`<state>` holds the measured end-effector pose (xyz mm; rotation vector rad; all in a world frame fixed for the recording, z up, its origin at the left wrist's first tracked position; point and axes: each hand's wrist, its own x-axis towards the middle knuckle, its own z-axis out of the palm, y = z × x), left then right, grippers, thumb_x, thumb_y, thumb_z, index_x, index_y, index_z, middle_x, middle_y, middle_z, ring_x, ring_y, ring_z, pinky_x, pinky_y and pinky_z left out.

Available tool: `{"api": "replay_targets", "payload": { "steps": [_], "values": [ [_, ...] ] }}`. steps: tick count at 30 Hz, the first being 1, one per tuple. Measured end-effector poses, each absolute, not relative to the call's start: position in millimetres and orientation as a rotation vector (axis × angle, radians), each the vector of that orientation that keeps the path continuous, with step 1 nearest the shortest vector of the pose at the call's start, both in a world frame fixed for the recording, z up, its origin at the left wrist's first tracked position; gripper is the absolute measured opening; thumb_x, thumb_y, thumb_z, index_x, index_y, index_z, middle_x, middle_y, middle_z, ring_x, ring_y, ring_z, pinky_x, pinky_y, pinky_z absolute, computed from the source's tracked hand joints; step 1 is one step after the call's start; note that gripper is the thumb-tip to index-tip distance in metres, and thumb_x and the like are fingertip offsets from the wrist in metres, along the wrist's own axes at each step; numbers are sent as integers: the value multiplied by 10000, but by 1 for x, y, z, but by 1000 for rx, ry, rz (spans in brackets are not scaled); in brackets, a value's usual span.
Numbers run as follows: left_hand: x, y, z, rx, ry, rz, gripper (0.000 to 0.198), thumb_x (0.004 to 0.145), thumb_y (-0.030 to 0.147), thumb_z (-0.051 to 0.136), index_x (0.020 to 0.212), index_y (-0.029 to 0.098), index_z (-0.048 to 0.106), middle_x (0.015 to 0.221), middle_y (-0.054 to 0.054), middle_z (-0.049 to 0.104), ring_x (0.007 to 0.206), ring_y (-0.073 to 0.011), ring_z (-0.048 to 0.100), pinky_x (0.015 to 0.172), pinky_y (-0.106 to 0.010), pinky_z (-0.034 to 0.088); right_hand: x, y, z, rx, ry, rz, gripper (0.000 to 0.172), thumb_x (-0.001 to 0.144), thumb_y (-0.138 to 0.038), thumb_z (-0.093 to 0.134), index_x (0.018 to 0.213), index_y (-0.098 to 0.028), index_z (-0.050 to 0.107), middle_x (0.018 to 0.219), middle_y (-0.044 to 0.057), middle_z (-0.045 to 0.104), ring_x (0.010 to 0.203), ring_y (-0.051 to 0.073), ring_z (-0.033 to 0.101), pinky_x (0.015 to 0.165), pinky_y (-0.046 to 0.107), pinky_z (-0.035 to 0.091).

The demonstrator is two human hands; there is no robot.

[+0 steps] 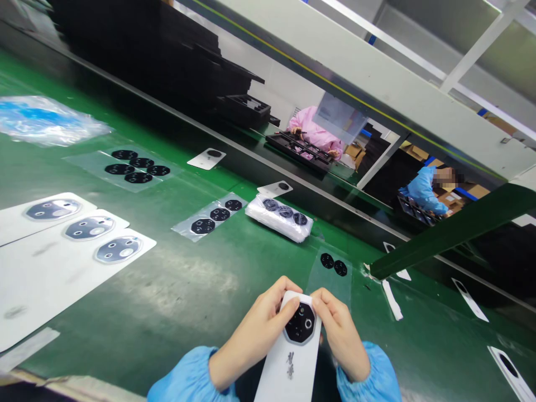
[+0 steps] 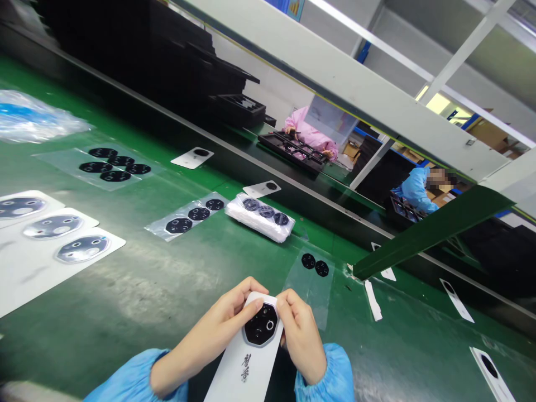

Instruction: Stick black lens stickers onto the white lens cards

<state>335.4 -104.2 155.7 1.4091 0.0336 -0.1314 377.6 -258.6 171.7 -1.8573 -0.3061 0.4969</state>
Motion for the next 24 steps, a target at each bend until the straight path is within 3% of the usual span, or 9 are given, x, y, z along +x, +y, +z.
{"api": "replay_targets", "payload": {
  "steps": [13, 24],
  "values": [
    [347, -99, 151, 1035, 82, -322, 388, 703, 478, 714, 700, 165, 485, 600, 24, 592, 554, -111, 548, 515, -205, 364, 377, -250, 175, -1821, -243, 488, 480, 776, -634, 556, 672, -171, 480, 470, -78, 431, 343, 39, 364, 331, 159, 264],
    [350, -101, 155, 912, 115, -309, 384, 726, 493, 676, 676, 177, 463, 548, 26, 582, 464, -129, 565, 471, -228, 387, 366, -251, 176, -1574, -204, 615, 418, 781, -579, 604, 803, -188, 459, 442, -76, 511, 315, 66, 449, 325, 149, 357]
  ]
}}
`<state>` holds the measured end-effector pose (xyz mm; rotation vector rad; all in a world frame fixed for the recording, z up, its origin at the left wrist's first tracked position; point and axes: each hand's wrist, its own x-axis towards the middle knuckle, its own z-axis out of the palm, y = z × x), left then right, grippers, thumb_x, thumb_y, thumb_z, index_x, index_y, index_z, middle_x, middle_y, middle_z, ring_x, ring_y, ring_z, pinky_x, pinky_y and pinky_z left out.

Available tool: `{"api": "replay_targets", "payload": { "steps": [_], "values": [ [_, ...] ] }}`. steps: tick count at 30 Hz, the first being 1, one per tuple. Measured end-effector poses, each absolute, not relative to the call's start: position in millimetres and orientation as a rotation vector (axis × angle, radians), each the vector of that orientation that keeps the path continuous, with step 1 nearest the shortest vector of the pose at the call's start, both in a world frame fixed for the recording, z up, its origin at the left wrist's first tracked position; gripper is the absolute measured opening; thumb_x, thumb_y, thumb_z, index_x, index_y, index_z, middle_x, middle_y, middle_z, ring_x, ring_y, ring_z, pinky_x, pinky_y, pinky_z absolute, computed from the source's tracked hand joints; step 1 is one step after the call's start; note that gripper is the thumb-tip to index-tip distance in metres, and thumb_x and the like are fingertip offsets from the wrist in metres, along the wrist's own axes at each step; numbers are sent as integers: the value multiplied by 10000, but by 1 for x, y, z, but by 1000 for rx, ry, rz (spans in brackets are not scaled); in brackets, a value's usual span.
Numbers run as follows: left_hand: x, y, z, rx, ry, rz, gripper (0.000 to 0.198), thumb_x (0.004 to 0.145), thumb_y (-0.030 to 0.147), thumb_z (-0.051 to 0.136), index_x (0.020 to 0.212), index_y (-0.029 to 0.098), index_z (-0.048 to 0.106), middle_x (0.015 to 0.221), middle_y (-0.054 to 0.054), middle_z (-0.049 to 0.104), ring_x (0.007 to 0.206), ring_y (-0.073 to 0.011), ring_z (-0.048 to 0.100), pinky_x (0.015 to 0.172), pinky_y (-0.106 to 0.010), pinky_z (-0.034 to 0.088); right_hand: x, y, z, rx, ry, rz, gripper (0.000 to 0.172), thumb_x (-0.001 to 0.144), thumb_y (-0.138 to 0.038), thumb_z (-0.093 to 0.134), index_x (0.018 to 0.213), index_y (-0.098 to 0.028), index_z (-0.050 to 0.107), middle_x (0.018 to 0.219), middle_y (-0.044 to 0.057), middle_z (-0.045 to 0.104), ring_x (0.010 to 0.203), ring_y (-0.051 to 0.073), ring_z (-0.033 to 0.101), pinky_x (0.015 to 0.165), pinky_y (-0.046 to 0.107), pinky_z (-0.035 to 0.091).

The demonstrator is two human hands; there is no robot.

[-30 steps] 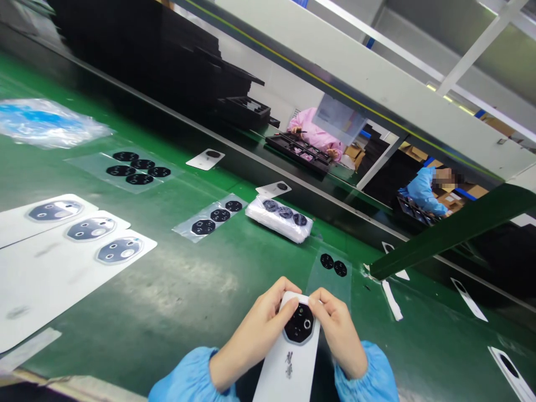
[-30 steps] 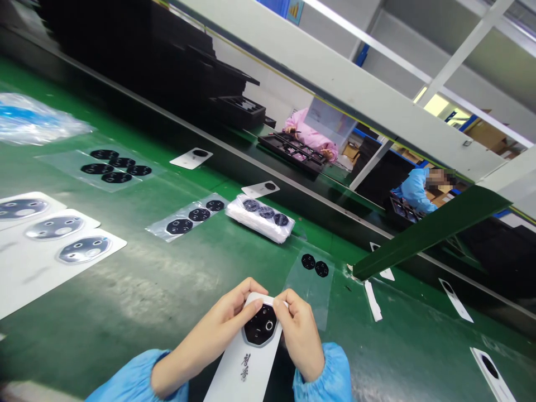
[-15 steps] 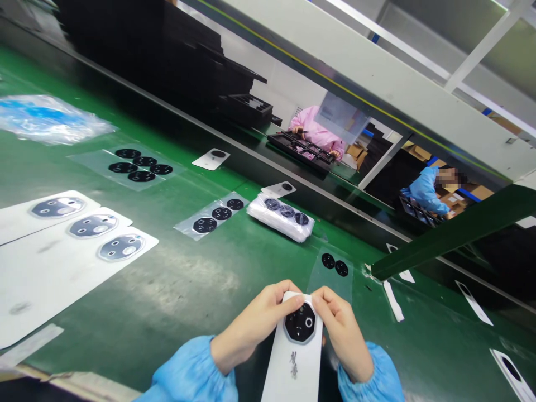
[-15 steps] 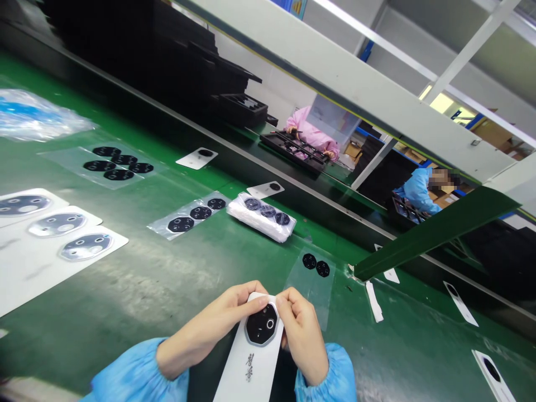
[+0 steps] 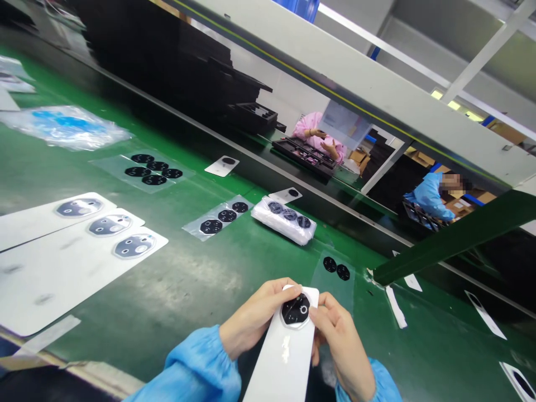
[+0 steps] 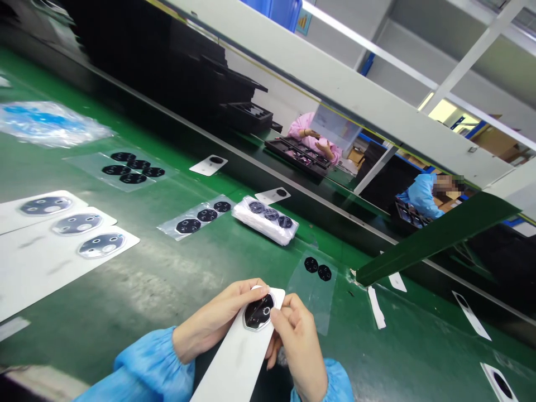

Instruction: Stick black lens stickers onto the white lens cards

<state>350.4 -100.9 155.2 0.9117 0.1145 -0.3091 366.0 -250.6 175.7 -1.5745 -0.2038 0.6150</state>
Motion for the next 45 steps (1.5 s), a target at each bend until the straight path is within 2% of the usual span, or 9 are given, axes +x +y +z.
{"api": "replay_targets", "payload": {
  "steps": [4, 8, 15, 18, 23, 25, 29, 37, 45],
  "values": [
    [341, -101, 163, 930, 122, -307, 364, 776, 528, 619, 812, 182, 510, 628, 23, 609, 516, -128, 583, 504, -231, 418, 367, -256, 177, -1580, -187, 556, 370, 795, -522, 620, 785, -181, 476, 439, -70, 524, 329, 73, 467, 346, 160, 375],
    [329, -102, 165, 1025, 67, -319, 355, 759, 357, 689, 998, 201, 479, 790, 3, 652, 645, -145, 631, 598, -248, 472, 368, -260, 173, -1594, -193, 487, 375, 792, -523, 626, 777, -184, 466, 471, -71, 533, 350, 69, 474, 356, 163, 380],
    [324, -106, 165, 1054, 48, -280, 288, 789, 281, 633, 980, 210, 430, 812, 8, 632, 630, -134, 622, 571, -240, 472, 364, -260, 170, -1620, -209, 445, 360, 814, -524, 604, 795, -195, 460, 538, -66, 536, 403, 67, 461, 388, 171, 384],
    [325, -107, 165, 1073, 48, -259, 285, 795, 293, 624, 989, 209, 433, 835, 4, 609, 642, -134, 608, 582, -247, 472, 360, -256, 173, -1601, -199, 439, 346, 805, -504, 626, 865, -196, 480, 639, -36, 597, 453, 74, 484, 411, 173, 379],
    [326, -108, 157, 1208, 41, -163, 260, 792, 281, 617, 991, 194, 474, 890, 0, 560, 695, -119, 552, 612, -233, 439, 356, -251, 174, -1551, -162, 432, 414, 710, -440, 743, 955, -191, 522, 821, 22, 665, 681, 148, 601, 603, 231, 468],
    [326, -107, 154, 1223, 37, -161, 252, 793, 261, 599, 1003, 197, 475, 909, -1, 559, 696, -122, 546, 617, -240, 432, 356, -252, 173, -1543, -164, 424, 384, 736, -448, 716, 957, -191, 533, 817, 22, 664, 665, 147, 591, 594, 232, 457],
    [326, -105, 153, 1197, 37, -194, 240, 793, 254, 581, 1003, 203, 477, 900, 6, 564, 700, -129, 543, 638, -254, 430, 357, -256, 170, -1543, -180, 449, 331, 792, -469, 652, 943, -205, 524, 720, -9, 626, 536, 116, 522, 478, 213, 401],
    [325, -103, 156, 1163, 1, -231, 254, 802, 353, 582, 981, 198, 488, 890, -7, 572, 771, -165, 552, 675, -280, 442, 359, -260, 161, -1570, -123, 417, 324, 828, -505, 593, 877, -196, 513, 582, -70, 429, 473, 69, 388, 407, 166, 311],
    [327, -102, 154, 1241, 11, -190, 253, 857, 444, 488, 899, 198, 528, 867, -11, 566, 855, -188, 536, 779, -306, 429, 365, -261, 157, -1458, -25, 445, 283, 805, -461, 633, 803, -197, 531, 589, -60, 480, 480, 75, 397, 442, 178, 342]
  ]
}}
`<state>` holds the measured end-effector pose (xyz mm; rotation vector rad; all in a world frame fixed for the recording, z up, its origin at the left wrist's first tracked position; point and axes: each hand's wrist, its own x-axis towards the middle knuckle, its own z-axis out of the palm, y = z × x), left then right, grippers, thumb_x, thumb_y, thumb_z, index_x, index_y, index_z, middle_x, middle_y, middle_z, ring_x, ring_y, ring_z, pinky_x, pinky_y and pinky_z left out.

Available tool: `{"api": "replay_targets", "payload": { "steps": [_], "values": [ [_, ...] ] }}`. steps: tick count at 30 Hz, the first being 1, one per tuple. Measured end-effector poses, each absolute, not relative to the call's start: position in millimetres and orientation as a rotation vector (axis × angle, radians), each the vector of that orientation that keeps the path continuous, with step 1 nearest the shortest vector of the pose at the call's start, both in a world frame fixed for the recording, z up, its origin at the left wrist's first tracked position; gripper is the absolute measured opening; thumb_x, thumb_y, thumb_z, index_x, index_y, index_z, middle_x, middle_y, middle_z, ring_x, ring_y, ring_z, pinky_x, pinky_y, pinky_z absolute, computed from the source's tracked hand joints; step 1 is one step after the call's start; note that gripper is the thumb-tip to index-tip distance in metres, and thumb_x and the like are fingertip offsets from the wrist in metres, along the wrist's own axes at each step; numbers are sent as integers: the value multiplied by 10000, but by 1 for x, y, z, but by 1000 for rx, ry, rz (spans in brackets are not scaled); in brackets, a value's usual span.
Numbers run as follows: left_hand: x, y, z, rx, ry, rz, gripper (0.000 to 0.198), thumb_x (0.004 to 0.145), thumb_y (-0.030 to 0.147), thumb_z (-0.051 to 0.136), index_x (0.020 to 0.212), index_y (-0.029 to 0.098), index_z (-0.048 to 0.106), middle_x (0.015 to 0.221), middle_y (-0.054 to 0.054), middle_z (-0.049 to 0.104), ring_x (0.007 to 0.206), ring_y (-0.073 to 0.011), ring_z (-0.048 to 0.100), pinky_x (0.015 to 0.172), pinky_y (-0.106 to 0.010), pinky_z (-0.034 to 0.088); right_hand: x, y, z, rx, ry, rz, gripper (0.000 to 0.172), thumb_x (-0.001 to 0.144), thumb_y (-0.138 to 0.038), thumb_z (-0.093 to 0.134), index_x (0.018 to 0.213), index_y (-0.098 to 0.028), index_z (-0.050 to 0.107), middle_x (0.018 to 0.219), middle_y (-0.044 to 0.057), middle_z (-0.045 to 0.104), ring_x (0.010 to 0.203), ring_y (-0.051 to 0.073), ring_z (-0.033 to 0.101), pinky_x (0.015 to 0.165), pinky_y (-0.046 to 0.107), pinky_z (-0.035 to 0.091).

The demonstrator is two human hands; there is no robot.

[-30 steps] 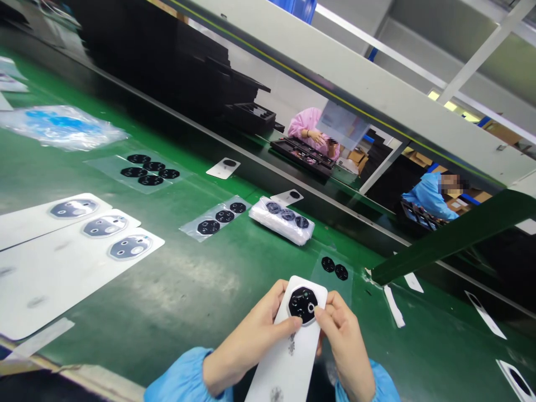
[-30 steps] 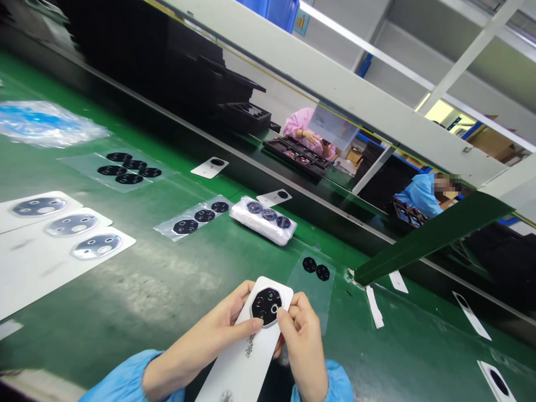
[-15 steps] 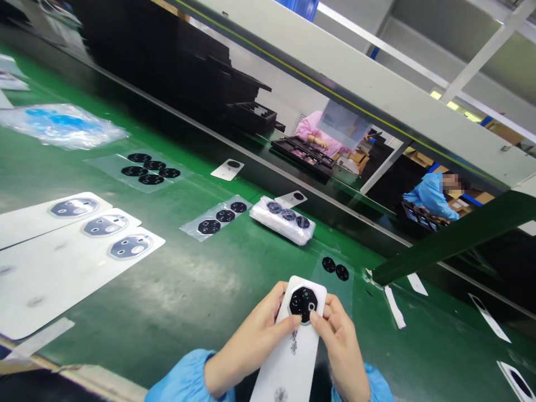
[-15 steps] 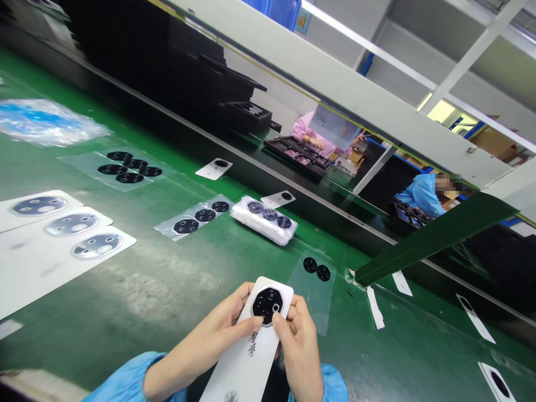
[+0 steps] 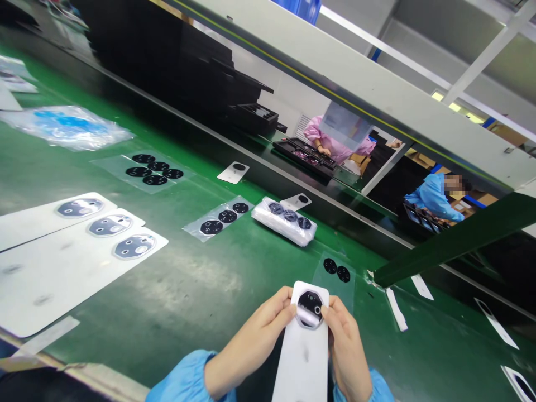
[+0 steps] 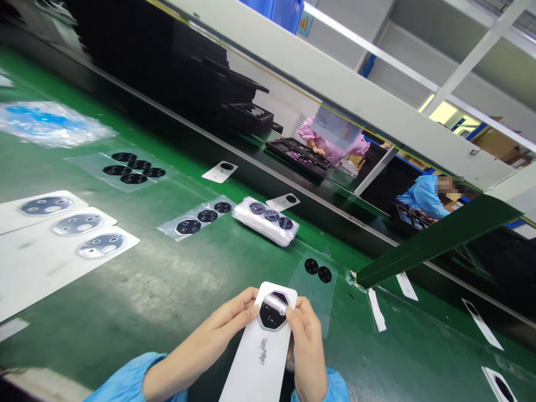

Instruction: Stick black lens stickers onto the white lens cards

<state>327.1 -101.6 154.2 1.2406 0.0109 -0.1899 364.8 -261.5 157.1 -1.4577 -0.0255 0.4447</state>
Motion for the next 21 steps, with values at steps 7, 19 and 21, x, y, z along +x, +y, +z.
{"api": "replay_targets", "payload": {
  "steps": [7, 19, 21],
  "values": [
    [327, -103, 167, 1111, 38, -240, 311, 819, 500, 523, 854, 192, 551, 823, 6, 547, 834, -188, 562, 768, -310, 470, 366, -257, 162, -1309, 57, 559, 211, 789, -365, 663, 803, -169, 586, 676, -24, 544, 590, 102, 491, 548, 200, 409],
    [340, -103, 150, 1217, 98, -168, 430, 740, 588, 598, 724, 176, 477, 692, 21, 528, 658, -130, 480, 597, -248, 369, 367, -261, 154, -1507, -83, 426, 329, 789, -489, 648, 791, -200, 490, 547, -83, 432, 467, 62, 361, 426, 163, 299],
    [341, -103, 151, 1225, 85, -170, 436, 731, 587, 611, 725, 172, 476, 712, 14, 543, 678, -136, 489, 614, -252, 372, 366, -260, 154, -1518, -90, 409, 342, 786, -498, 646, 789, -199, 479, 534, -90, 417, 452, 56, 340, 424, 162, 289]
  ]
}}
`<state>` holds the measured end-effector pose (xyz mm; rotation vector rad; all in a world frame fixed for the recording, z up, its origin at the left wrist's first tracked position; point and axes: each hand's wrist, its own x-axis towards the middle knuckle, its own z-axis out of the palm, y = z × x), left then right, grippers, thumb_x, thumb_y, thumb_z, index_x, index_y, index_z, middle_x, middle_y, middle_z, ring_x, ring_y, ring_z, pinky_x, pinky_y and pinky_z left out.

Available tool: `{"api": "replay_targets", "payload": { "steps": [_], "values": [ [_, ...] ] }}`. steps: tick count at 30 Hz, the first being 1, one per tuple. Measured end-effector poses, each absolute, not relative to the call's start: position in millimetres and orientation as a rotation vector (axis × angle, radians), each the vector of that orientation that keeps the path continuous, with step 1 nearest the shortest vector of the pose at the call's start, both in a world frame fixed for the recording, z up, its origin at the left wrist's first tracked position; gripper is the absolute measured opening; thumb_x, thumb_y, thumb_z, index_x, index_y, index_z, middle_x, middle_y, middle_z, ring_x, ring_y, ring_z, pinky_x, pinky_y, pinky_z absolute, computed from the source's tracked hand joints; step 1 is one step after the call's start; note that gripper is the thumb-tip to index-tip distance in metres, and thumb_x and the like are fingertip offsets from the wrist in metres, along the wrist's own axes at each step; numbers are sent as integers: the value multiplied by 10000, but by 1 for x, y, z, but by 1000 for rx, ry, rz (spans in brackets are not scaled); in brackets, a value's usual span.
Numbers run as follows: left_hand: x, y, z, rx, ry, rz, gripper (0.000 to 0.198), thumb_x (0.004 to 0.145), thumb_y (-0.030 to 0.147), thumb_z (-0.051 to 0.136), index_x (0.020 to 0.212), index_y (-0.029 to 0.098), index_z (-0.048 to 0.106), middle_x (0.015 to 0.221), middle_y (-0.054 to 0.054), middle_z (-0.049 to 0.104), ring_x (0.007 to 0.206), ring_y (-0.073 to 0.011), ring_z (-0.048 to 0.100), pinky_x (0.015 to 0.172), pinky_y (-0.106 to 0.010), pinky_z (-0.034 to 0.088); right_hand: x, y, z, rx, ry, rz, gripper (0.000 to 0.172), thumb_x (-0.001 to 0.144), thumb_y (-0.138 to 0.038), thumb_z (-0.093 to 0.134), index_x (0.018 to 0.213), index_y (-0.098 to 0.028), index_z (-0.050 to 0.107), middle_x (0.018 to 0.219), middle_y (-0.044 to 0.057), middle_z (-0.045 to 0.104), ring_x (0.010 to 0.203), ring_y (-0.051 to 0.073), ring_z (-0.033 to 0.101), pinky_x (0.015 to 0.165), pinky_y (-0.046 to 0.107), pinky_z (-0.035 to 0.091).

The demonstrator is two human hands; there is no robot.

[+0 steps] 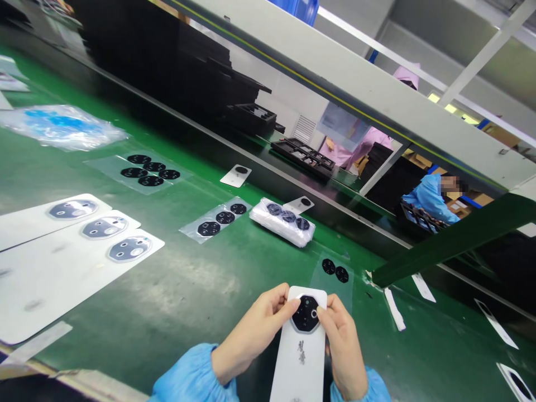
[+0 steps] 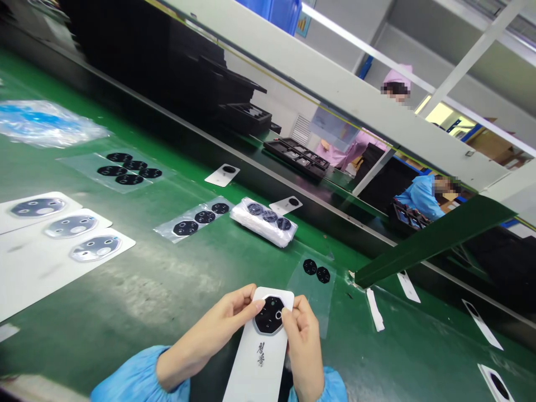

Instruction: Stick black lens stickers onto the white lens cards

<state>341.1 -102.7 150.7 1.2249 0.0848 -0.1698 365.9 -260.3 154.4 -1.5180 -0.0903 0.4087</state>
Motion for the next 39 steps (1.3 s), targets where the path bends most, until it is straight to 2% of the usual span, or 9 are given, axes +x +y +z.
{"api": "replay_targets", "payload": {
  "steps": [5, 8, 11, 15, 20, 25, 29, 32, 39],
  "values": [
    [340, -103, 152, 1214, 79, -179, 404, 742, 556, 615, 743, 171, 492, 724, 13, 549, 689, -140, 501, 615, -250, 370, 365, -255, 159, -1538, -31, 375, 366, 760, -508, 662, 745, -194, 473, 523, -85, 414, 457, 59, 329, 403, 152, 246],
    [340, -104, 153, 1215, 78, -176, 362, 754, 515, 617, 742, 172, 499, 716, 18, 537, 695, -143, 498, 623, -250, 365, 367, -253, 162, -1527, -69, 355, 363, 775, -507, 647, 724, -192, 474, 528, -77, 424, 464, 66, 341, 422, 166, 275],
    [341, -105, 154, 1227, 74, -157, 360, 754, 509, 610, 710, 177, 476, 672, 40, 484, 660, -128, 455, 601, -238, 341, 371, -253, 161, -1521, -106, 397, 384, 765, -511, 656, 701, -191, 455, 553, -68, 443, 475, 71, 367, 452, 180, 304],
    [342, -107, 156, 1269, 89, -140, 391, 752, 507, 613, 633, 185, 426, 598, 65, 406, 584, -102, 375, 540, -224, 278, 373, -253, 155, -1564, -158, 391, 415, 756, -515, 659, 652, -187, 427, 545, -77, 384, 478, 63, 314, 445, 178, 259],
    [344, -109, 154, 1250, 99, -130, 395, 727, 500, 629, 603, 186, 426, 557, 69, 396, 554, -100, 356, 523, -229, 245, 372, -252, 149, -1575, -172, 353, 417, 759, -521, 648, 635, -183, 438, 566, -72, 377, 509, 72, 313, 471, 191, 268],
    [347, -106, 153, 1154, 151, -155, 381, 728, 480, 620, 604, 189, 409, 561, 68, 417, 562, -102, 386, 546, -223, 275, 369, -251, 153, -1544, -109, 361, 410, 795, -556, 598, 668, -173, 525, 601, -49, 451, 557, 94, 385, 527, 207, 337],
    [349, -103, 151, 1053, 201, -204, 395, 720, 480, 630, 608, 198, 376, 555, 75, 419, 535, -99, 419, 527, -217, 293, 365, -251, 161, -1498, -97, 453, 409, 792, -597, 576, 827, -192, 618, 567, -41, 498, 468, 100, 398, 423, 211, 302],
    [350, -103, 150, 984, 215, -244, 388, 701, 464, 654, 620, 196, 385, 554, 78, 428, 514, -90, 425, 510, -208, 306, 361, -252, 166, -1489, -114, 505, 420, 786, -582, 597, 974, -207, 619, 595, -24, 572, 441, 112, 453, 381, 213, 308],
    [347, -104, 154, 914, 187, -283, 365, 718, 461, 660, 642, 198, 419, 549, 68, 490, 487, -107, 500, 481, -210, 331, 352, -246, 171, -1499, -100, 419, 410, 789, -563, 610, 973, -197, 600, 589, -12, 605, 453, 126, 538, 389, 212, 383]
  ]
}}
